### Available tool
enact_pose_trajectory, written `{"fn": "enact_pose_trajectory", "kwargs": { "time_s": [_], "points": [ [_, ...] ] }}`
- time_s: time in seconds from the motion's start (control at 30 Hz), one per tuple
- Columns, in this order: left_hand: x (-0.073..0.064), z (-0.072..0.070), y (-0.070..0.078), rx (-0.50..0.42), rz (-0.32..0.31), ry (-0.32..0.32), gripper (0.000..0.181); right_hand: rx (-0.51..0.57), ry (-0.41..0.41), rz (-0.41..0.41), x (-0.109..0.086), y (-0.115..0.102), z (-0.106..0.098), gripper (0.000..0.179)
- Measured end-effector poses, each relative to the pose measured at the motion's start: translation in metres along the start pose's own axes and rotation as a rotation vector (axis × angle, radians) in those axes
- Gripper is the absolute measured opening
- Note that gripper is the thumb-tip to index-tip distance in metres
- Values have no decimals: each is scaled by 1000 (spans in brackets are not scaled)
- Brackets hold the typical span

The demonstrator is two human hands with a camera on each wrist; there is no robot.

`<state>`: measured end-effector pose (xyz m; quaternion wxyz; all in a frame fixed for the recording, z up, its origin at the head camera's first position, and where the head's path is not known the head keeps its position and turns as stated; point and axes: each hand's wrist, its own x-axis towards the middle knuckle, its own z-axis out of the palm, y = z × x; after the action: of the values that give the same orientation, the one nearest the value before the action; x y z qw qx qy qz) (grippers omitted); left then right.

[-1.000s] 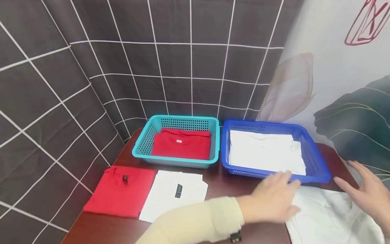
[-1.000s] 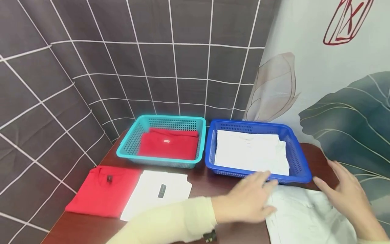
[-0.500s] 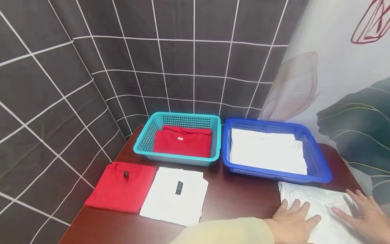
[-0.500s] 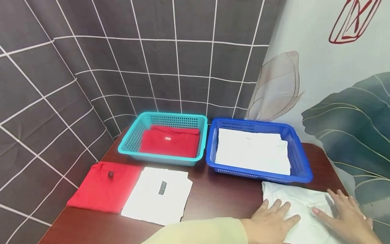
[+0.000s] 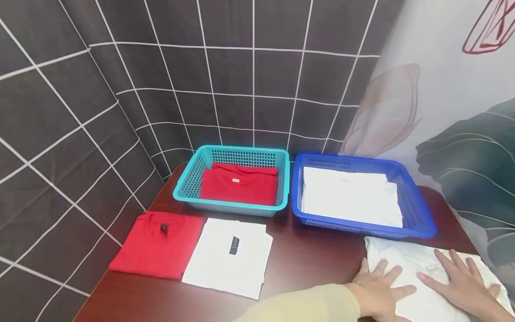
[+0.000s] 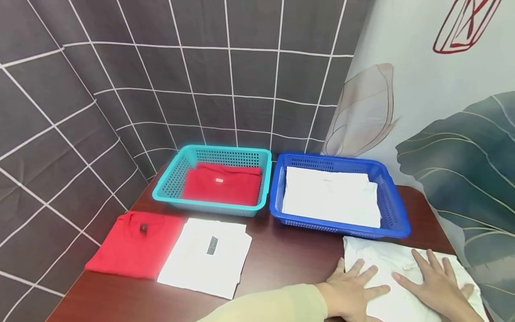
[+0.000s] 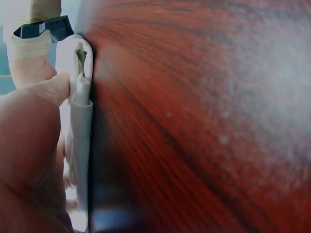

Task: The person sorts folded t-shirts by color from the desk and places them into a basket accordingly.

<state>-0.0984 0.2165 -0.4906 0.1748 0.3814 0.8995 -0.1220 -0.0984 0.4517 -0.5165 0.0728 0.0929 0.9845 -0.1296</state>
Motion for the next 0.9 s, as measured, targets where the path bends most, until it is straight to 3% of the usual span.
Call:
{"fn": "enact_pose_trajectory", "kwargs": {
  "time_s": [0.13,0.27,0.63,0.9],
  "points": [
    [-4,-3,-1,-11,-12,30,67,6,-6,17,1,-1,-4,105],
    [-15,-1,-10,-62,3,30,66,19,-33,20,-3,-10,-3,106],
    [-43,25,-53,-102,61,13,71,43,-117,17,-15,-69,9,108],
    [-64,30,-77,-87,64,24,73,38,-107,16,-20,-100,12,109]
  ]
}}
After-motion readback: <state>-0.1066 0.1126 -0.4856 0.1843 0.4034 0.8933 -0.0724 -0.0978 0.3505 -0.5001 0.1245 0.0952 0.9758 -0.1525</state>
